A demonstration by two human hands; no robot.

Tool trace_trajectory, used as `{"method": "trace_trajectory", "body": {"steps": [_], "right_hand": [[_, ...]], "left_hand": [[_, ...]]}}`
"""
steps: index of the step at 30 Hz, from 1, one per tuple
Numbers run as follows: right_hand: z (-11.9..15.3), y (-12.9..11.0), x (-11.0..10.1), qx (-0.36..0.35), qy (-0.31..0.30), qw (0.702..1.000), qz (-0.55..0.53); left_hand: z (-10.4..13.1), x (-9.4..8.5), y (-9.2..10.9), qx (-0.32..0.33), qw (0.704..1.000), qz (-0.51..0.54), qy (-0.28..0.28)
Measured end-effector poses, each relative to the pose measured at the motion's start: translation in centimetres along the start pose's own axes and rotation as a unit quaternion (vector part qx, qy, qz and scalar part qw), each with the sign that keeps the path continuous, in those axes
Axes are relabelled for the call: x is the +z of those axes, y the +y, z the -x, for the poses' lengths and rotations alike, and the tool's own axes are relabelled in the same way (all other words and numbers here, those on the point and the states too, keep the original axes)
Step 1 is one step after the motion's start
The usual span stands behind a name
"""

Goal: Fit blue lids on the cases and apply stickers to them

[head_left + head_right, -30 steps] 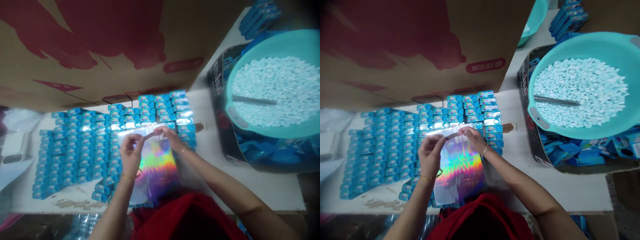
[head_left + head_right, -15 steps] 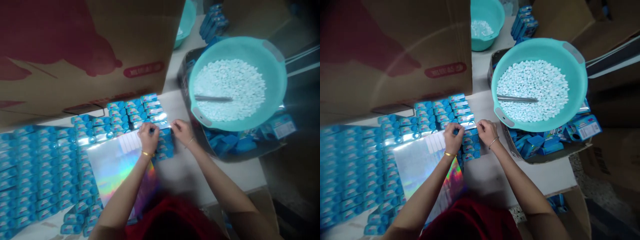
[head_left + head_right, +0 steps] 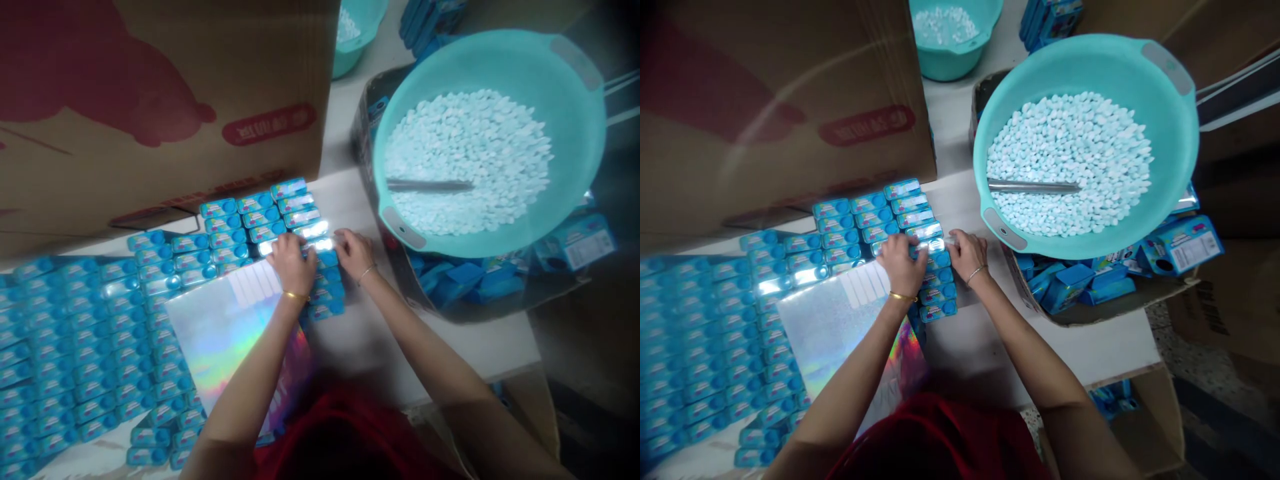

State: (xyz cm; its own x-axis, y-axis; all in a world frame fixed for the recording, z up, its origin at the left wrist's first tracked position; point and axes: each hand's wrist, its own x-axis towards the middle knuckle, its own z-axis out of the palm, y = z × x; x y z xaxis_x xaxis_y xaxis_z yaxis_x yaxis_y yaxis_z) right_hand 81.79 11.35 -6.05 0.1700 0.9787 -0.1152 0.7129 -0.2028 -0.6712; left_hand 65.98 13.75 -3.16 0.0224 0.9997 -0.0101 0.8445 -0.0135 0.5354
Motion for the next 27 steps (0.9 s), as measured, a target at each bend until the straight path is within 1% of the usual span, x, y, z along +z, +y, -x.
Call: {"method": "trace_trajectory", "body": {"steps": [2, 3, 5, 7, 9, 10, 11, 12, 13, 15, 16, 17, 18, 20, 21, 23, 25, 27], "right_hand": [[0.6, 0.5, 0.4, -0.011, 0.028, 0.998, -0.057], [1.0, 0.8, 0.7, -0.026, 0.033, 0.996, -0.080], [1.7, 1.5, 1.2, -0.060, 0.018, 0.993, -0.098], [2.1, 2.3, 1.5, -0.088, -0.022, 0.994, -0.067], [2.1, 3.1, 1.4, -0.103, -0.065, 0.993, -0.008], [2.1, 3.2, 1.1, -0.101, -0.073, 0.992, 0.021], [2.0, 3.1, 0.8, -0.093, -0.066, 0.992, 0.045], [1.9, 2.7, 0.3, -0.083, -0.043, 0.994, 0.059], [1.9, 1.9, 0.0, -0.074, -0.009, 0.995, 0.063], [2.2, -0.6, -0.4, -0.081, 0.049, 0.994, 0.046], [2.4, -2.4, -0.2, -0.104, 0.052, 0.993, 0.028], [2.8, -4.4, 0.3, -0.135, 0.035, 0.990, 0.008], [3.2, -6.5, 1.2, -0.173, 0.005, 0.985, -0.011], [4.1, -10.5, 3.8, -0.239, -0.075, 0.968, -0.027], [4.4, -12.2, 5.3, -0.255, -0.111, 0.960, -0.022], [4.9, -14.5, 8.4, -0.259, -0.165, 0.952, 0.000], [5.1, -15.4, 10.6, -0.251, -0.191, 0.949, 0.025], [5.0, -15.4, 11.6, -0.244, -0.194, 0.950, 0.033]], "left_hand": [[0.4, -0.4, -0.4, 0.031, 1.000, -0.003, -0.006], [0.7, -0.6, -0.7, 0.056, 0.998, -0.008, -0.018], [1.5, -0.6, -1.0, 0.106, 0.993, -0.024, -0.053], [2.1, -0.4, -1.1, 0.132, 0.987, -0.042, -0.082], [2.4, -0.4, -1.1, 0.140, 0.984, -0.052, -0.098], [2.3, -0.6, -1.2, 0.143, 0.983, -0.051, -0.101], [2.3, -1.0, -1.6, 0.147, 0.983, -0.043, -0.102], [2.1, -1.7, -2.2, 0.152, 0.983, -0.028, -0.100], [2.0, -2.7, -3.1, 0.154, 0.984, -0.011, -0.092], [2.0, -5.3, -5.8, 0.143, 0.988, 0.020, -0.062], [2.1, -6.8, -7.4, 0.131, 0.990, 0.025, -0.042], [2.3, -8.3, -9.2, 0.116, 0.993, 0.019, -0.022], [2.5, -9.6, -10.9, 0.103, 0.995, 0.004, -0.006], [3.0, -11.5, -14.0, 0.095, 0.995, -0.036, 0.003], [3.2, -11.9, -15.1, 0.099, 0.994, -0.053, -0.002], [3.4, -12.0, -16.7, 0.116, 0.991, -0.070, -0.020], [3.5, -11.4, -17.5, 0.126, 0.989, -0.068, -0.025], [3.6, -10.7, -17.8, 0.128, 0.990, -0.062, -0.017]]}}
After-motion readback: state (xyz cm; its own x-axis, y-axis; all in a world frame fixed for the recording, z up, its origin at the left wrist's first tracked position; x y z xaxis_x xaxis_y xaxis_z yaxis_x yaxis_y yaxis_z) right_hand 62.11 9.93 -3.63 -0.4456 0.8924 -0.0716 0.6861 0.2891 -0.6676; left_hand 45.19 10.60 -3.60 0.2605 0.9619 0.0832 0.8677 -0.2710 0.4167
